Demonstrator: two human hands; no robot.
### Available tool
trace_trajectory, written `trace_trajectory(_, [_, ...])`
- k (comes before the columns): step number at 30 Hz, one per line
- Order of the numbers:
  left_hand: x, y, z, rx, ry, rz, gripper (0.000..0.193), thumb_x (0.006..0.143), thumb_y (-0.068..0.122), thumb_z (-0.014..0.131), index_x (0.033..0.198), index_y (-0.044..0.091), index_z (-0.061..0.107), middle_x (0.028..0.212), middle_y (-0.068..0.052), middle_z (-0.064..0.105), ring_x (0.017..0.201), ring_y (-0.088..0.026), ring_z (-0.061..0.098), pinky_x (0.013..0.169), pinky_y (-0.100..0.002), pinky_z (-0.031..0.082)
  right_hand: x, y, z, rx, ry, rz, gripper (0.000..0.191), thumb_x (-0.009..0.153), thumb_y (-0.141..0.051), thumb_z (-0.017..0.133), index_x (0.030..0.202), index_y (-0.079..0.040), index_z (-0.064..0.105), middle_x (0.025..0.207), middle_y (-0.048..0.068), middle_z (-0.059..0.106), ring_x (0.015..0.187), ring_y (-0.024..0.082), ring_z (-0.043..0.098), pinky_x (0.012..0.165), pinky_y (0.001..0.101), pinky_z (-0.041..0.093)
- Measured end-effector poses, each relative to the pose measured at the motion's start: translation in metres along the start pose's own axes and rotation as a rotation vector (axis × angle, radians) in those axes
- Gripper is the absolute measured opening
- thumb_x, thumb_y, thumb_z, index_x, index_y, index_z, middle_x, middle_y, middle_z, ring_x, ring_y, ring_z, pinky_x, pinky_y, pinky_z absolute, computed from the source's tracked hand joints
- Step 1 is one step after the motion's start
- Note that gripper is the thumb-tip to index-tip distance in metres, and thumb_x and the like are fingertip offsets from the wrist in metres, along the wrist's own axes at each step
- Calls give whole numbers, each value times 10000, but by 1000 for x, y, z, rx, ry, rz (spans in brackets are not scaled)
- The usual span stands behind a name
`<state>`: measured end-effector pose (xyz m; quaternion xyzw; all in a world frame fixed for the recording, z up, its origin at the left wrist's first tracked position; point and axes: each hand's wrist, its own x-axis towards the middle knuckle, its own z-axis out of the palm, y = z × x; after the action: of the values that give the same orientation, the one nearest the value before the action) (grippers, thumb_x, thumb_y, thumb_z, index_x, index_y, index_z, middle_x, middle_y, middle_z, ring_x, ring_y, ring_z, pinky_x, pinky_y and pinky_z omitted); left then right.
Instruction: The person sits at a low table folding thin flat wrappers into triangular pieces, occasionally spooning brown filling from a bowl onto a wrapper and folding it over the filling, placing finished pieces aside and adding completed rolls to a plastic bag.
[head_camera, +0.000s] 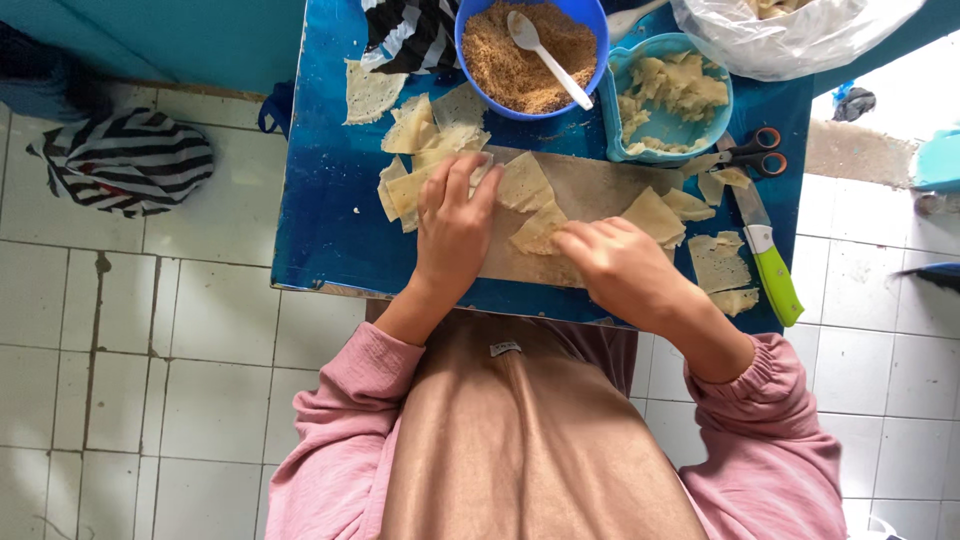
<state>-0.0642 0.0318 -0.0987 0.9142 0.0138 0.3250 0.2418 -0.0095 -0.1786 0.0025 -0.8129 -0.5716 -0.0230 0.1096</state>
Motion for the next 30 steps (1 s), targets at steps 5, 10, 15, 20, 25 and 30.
trace_trajectory(5, [-12, 25, -8, -92, -203, -45, 193, 916, 205, 752, 1014, 79, 644, 994, -97, 603, 948, -317, 591, 827, -451, 475, 28, 29, 5, -50, 457, 333, 77, 1077, -41, 666, 1120, -24, 604, 928, 178, 697, 789, 345, 696, 682, 436, 529])
trace_trajectory(10, [-13, 39, 5, -114, -234, -54, 237, 866, 237, 754, 951, 75, 603, 939, -112, 578, 885, -319, 582, 762, -435, 485, 74, 70, 25, 298, 417, 604, 293, 959, -158, 772, 1081, -1, 558, 661, 94, 667, 595, 273, 678, 541, 371, 484])
trace_trajectory(15, [-17, 40, 12, -113, -215, -22, 220, 859, 161, 737, 1007, 82, 595, 972, -106, 584, 916, -311, 600, 791, -418, 506, 103, 86, 33, 349, 579, 538, 182, 1028, -156, 724, 1076, -30, 602, 749, 106, 676, 658, 256, 699, 614, 368, 528])
trace_trajectory(20, [-21, 38, 7, -189, -218, -94, 290, 844, 157, 740, 1067, 35, 599, 962, -139, 587, 870, -326, 624, 751, -415, 518, 107, 79, 26, -15, 436, 509, 279, 1012, -257, 822, 972, -63, 626, 743, 105, 713, 668, 284, 711, 600, 397, 520])
trace_trajectory(25, [-24, 35, 7, -268, -210, -94, 204, 878, 56, 683, 1063, 68, 599, 956, -134, 617, 892, -332, 648, 781, -428, 533, 104, 63, 24, 179, 309, 639, 225, 922, -170, 772, 1023, -29, 629, 742, 118, 713, 684, 294, 724, 593, 396, 525])
trace_trajectory(30, [-24, 33, 5, -440, -184, -100, 196, 917, 18, 651, 1100, 63, 594, 974, -156, 632, 919, -358, 652, 811, -442, 533, 96, 70, 10, 81, 410, 564, 100, 945, -59, 702, 1037, -30, 674, 819, 126, 721, 715, 251, 726, 646, 365, 548])
